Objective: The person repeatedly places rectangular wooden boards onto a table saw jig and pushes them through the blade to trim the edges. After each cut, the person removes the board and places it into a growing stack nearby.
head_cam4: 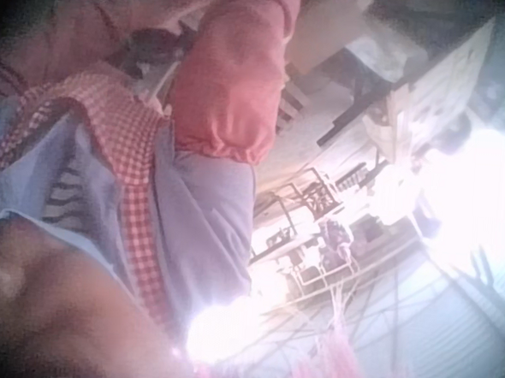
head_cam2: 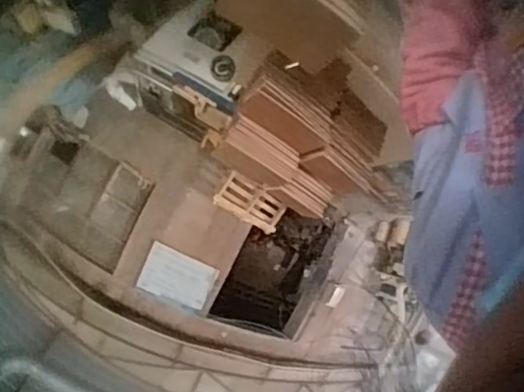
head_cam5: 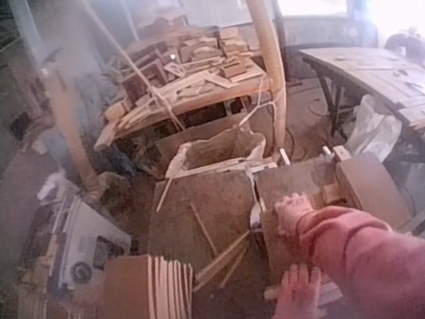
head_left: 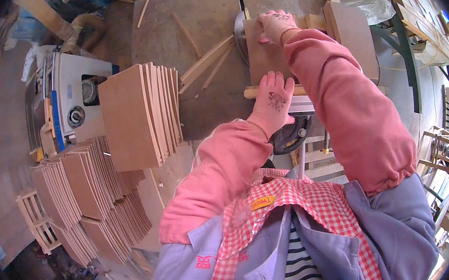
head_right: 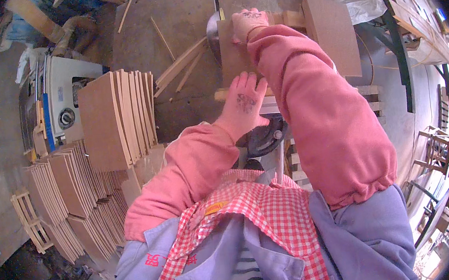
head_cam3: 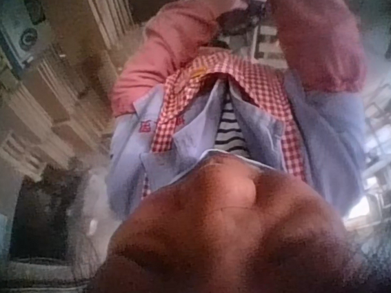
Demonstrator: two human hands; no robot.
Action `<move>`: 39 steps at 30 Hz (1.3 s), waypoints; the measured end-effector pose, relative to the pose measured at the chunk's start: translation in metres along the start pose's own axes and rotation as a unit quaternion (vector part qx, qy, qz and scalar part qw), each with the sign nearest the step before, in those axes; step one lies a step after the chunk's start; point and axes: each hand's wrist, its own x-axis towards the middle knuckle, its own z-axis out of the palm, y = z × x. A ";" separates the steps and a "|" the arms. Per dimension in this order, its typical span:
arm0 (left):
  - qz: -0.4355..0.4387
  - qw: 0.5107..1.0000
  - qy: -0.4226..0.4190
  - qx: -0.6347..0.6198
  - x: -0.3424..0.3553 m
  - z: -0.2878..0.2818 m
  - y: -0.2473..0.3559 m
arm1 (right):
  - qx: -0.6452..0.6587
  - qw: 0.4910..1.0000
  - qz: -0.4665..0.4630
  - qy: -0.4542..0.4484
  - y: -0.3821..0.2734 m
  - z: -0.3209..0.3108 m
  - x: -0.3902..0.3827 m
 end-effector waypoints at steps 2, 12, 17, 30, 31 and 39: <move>-0.003 1.000 -0.002 -0.006 0.007 -0.001 -0.004 | -0.008 1.000 0.004 -0.002 0.001 -0.002 0.007; -0.003 1.000 0.003 -0.008 0.033 -0.001 -0.022 | -0.005 1.000 0.012 -0.009 0.007 -0.014 0.035; -0.006 1.000 0.005 -0.008 0.045 -0.002 -0.028 | 0.002 1.000 0.009 -0.005 0.012 -0.018 0.047; -0.001 1.000 0.012 0.003 0.000 0.001 0.001 | 0.019 1.000 0.008 0.013 0.004 0.011 0.003; -0.001 1.000 0.005 0.005 -0.008 0.002 0.006 | 0.022 1.000 0.013 0.009 0.002 0.014 -0.006; 0.008 0.999 -0.036 -0.014 -0.081 0.008 0.050 | 0.056 0.998 -0.020 0.008 -0.017 0.031 -0.102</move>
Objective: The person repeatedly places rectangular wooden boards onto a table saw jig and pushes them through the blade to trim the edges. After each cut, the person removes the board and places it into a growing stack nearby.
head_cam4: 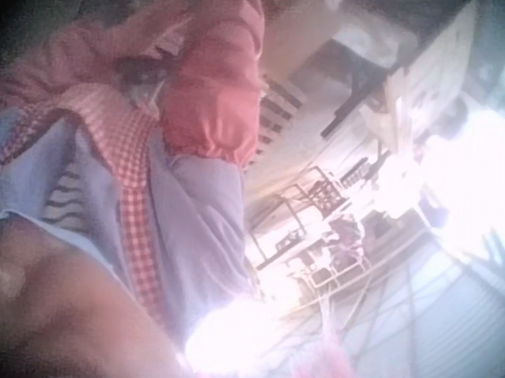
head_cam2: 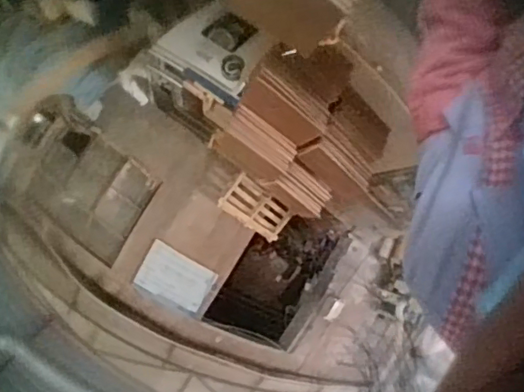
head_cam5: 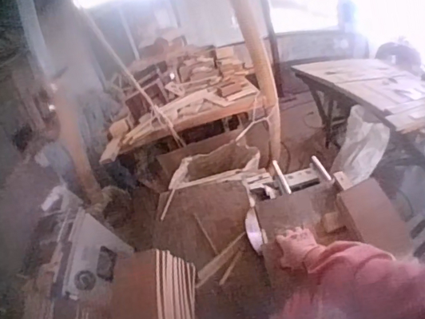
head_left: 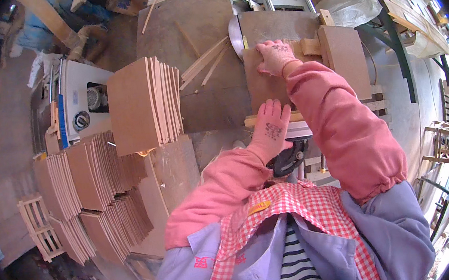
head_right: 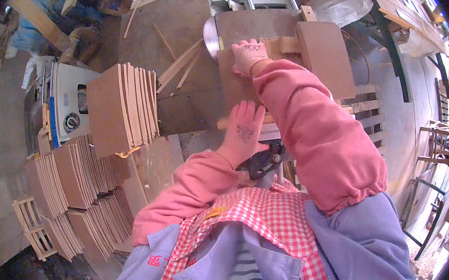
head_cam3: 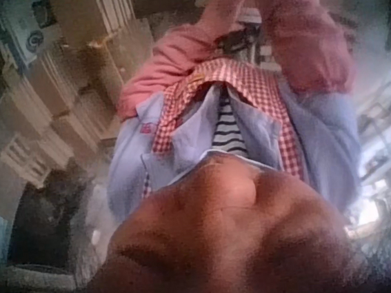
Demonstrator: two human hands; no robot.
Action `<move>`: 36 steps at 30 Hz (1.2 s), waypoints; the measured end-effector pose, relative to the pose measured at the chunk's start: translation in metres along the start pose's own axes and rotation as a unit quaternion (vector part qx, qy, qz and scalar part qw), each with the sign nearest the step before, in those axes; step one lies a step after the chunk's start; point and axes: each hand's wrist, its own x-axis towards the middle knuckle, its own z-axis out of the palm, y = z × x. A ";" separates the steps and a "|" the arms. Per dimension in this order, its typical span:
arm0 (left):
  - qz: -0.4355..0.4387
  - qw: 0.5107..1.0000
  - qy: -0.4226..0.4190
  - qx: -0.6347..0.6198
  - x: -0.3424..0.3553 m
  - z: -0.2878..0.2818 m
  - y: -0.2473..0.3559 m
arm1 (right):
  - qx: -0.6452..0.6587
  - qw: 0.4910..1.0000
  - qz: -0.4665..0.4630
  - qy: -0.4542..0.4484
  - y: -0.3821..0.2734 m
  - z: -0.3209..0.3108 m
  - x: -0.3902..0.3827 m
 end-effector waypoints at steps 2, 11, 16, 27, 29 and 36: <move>-0.001 1.000 -0.018 0.008 -0.014 0.003 0.009 | 0.048 0.996 -0.035 0.069 0.007 -0.002 -0.029; -0.018 0.967 0.165 -0.195 -0.053 0.012 0.005 | 0.293 0.911 0.109 0.270 0.187 -0.010 -0.205; -0.352 0.848 -0.040 -0.393 -0.074 0.010 -0.048 | 0.473 0.837 0.186 0.202 0.240 0.056 -0.264; -0.358 0.780 0.025 -0.513 -0.092 0.015 -0.059 | 0.592 0.785 0.118 0.136 0.236 0.077 -0.282; -0.368 0.785 0.069 -0.493 -0.103 -0.002 -0.073 | 0.592 0.785 0.120 0.135 0.236 0.076 -0.283; -0.404 0.889 0.142 -0.163 -0.085 -0.065 -0.104 | 0.566 0.806 0.115 0.131 0.237 0.076 -0.285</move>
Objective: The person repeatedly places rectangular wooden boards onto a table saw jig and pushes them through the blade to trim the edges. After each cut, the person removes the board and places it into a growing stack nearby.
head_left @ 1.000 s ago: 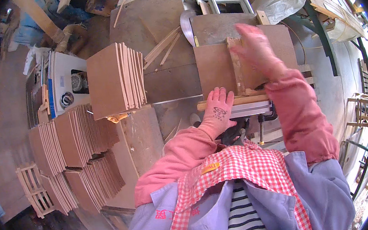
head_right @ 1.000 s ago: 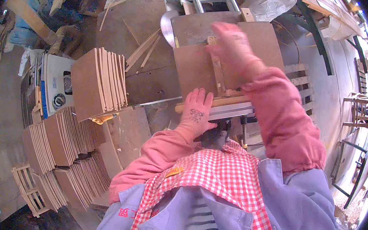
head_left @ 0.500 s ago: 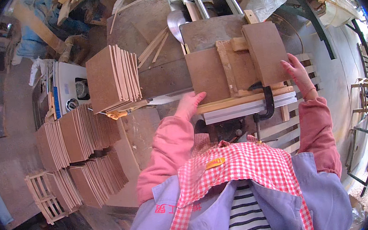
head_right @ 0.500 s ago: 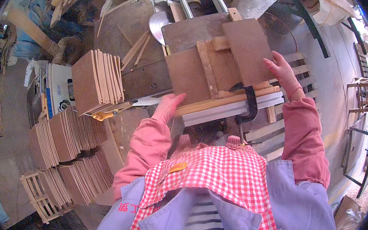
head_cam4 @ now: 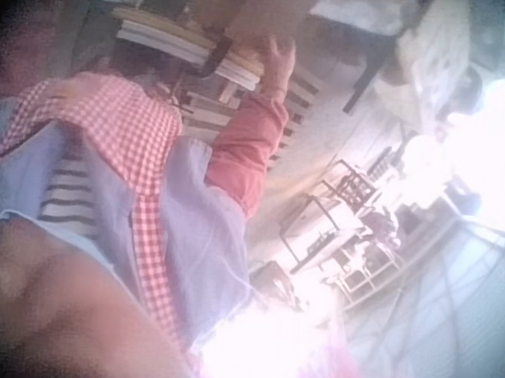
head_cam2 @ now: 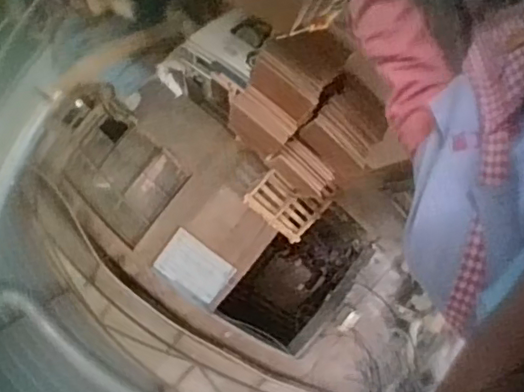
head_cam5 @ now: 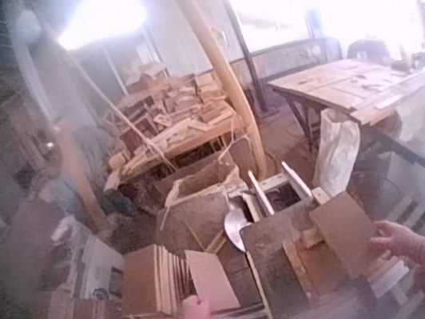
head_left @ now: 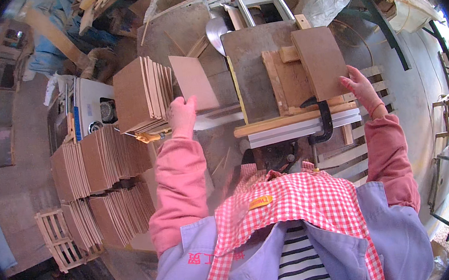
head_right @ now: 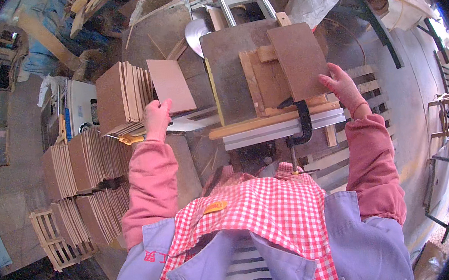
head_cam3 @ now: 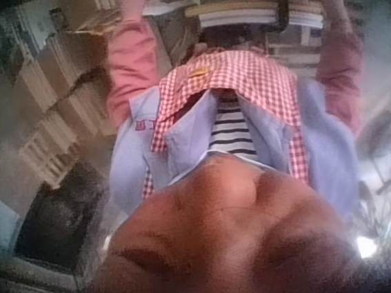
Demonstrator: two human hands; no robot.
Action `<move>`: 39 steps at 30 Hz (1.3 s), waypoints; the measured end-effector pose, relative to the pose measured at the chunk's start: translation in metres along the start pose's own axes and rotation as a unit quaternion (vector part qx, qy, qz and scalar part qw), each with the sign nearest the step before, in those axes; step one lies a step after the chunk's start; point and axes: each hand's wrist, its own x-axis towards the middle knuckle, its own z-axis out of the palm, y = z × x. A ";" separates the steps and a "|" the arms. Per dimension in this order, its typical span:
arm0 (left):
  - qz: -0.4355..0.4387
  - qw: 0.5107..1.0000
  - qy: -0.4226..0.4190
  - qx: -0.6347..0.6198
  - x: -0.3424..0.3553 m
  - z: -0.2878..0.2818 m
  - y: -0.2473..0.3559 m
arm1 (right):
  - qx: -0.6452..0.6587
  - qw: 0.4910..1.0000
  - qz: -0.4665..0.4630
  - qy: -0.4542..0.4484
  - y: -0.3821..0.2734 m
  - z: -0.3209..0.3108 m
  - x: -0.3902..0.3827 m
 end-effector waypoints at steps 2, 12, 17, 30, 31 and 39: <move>0.030 0.997 0.031 0.070 0.005 -0.011 0.015 | 0.012 1.000 0.004 -0.001 -0.001 0.001 -0.001; 0.028 0.955 0.014 -0.296 -0.014 -0.178 -0.001 | 0.023 0.998 0.051 0.028 -0.013 -0.004 0.005; -0.086 0.950 -0.010 -0.299 -0.003 -0.219 -0.051 | 0.084 0.995 0.053 0.025 -0.003 -0.019 0.011; 0.094 0.976 0.155 -0.117 -0.007 -0.176 -0.039 | 0.183 0.980 0.015 0.079 -0.085 -0.009 -0.037; 0.148 0.978 0.101 -0.103 -0.012 -0.146 -0.030 | 0.194 0.980 0.013 0.047 -0.093 0.006 -0.042; 0.224 0.967 0.041 0.113 0.041 0.049 0.003 | 0.259 0.965 0.035 -0.017 -0.123 0.092 -0.066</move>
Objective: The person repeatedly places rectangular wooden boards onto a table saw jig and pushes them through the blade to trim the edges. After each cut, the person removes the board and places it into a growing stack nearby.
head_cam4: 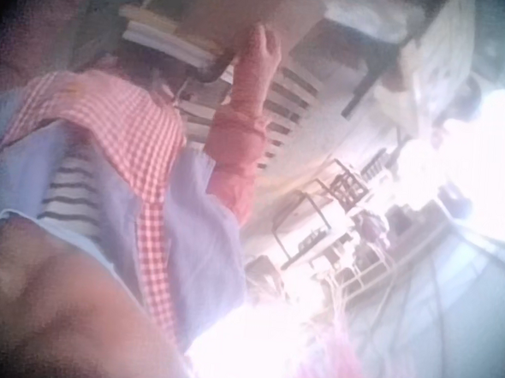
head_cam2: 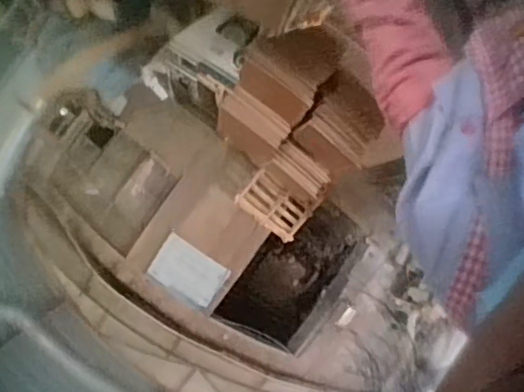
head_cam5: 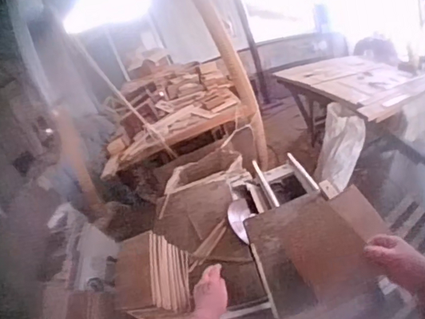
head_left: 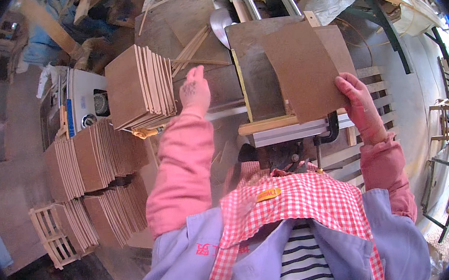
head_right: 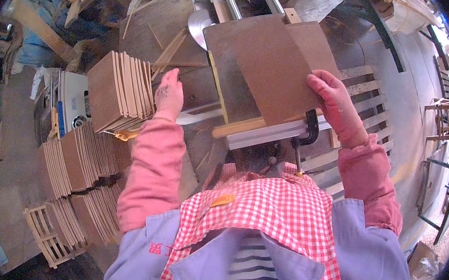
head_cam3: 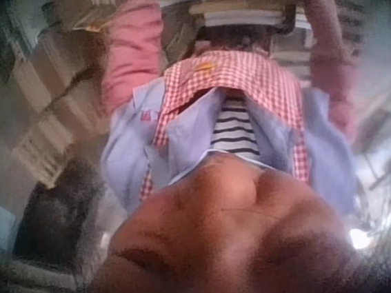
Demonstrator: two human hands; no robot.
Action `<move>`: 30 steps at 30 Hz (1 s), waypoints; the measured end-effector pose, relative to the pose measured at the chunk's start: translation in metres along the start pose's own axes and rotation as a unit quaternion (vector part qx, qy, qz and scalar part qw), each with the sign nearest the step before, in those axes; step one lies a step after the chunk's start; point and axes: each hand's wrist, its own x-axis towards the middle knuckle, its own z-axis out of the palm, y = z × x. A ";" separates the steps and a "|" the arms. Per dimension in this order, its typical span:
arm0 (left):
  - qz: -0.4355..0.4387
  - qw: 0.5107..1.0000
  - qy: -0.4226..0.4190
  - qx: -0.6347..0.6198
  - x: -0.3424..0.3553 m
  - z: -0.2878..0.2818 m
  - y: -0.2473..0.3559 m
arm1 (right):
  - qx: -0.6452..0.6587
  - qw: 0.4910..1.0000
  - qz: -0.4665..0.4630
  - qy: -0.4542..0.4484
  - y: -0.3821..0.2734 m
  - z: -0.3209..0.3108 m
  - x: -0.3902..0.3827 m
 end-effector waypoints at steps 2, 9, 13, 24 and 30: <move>0.006 0.998 0.016 0.062 0.030 0.013 -0.007 | 0.005 1.000 0.020 -0.011 -0.003 0.001 -0.010; 0.029 0.969 -0.126 0.209 0.077 0.018 -0.014 | 0.025 0.999 0.031 0.031 -0.001 -0.001 -0.031; 0.130 0.962 -0.076 0.227 0.060 0.008 -0.004 | 0.019 0.999 0.036 0.030 0.002 -0.005 -0.035; 0.123 0.956 0.264 -0.039 0.148 -0.151 0.053 | 0.030 0.997 0.062 0.030 0.031 0.022 -0.035; -0.037 0.922 -0.243 -0.299 -0.015 -0.030 0.033 | -0.082 0.993 0.079 0.025 0.061 0.075 0.018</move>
